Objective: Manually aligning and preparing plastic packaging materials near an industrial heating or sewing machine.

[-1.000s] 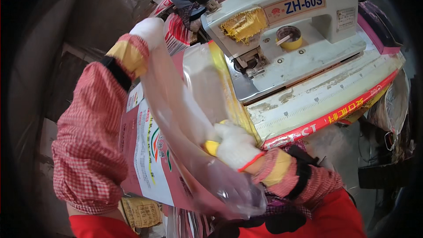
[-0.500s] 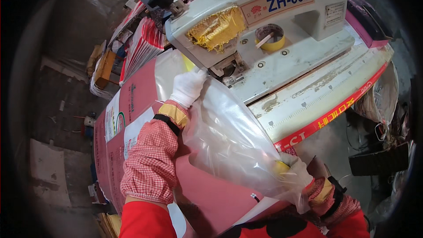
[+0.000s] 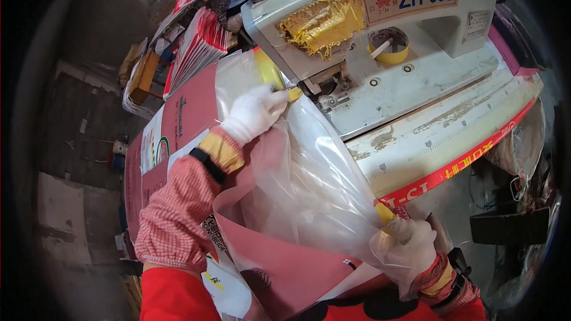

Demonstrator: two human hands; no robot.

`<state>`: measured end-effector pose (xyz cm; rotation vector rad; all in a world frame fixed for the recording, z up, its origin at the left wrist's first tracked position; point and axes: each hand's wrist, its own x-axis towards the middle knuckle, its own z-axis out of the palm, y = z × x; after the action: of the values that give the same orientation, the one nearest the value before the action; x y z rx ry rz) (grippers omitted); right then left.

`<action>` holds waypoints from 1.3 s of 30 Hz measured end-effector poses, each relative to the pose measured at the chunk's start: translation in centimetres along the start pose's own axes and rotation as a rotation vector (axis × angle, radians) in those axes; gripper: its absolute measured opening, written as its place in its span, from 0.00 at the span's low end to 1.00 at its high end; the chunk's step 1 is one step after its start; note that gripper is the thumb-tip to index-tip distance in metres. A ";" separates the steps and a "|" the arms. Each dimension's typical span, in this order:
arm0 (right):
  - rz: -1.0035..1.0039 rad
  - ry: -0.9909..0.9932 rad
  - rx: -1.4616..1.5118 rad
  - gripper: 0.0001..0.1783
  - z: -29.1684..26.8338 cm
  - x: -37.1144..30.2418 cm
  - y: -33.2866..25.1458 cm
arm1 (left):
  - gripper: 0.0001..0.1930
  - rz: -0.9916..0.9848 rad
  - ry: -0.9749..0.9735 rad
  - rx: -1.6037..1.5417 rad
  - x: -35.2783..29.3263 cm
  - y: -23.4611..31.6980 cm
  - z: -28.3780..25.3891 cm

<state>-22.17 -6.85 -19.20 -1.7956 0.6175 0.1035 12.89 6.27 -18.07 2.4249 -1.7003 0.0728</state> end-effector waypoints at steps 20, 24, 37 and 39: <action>-0.818 0.224 -0.815 0.16 3.7 15.3 -9.8 | 0.12 -0.137 -0.106 0.576 7.8 -3.7 -11.7; -0.625 -0.235 -0.912 0.14 1.6 18.4 -10.1 | 0.07 -0.111 -0.276 0.456 4.2 6.9 -13.3; -0.694 -0.374 -0.684 0.14 0.8 20.6 -9.1 | 0.15 0.016 -0.894 -0.319 3.0 20.0 -14.4; -0.751 -0.403 -0.749 0.13 0.9 21.0 -8.3 | 0.16 -0.269 -1.015 -0.027 3.4 21.3 -17.4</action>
<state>-0.12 -11.96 -20.13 -2.5155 -0.4744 0.1908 -4.76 -0.92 1.99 2.8249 -1.5507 -1.4044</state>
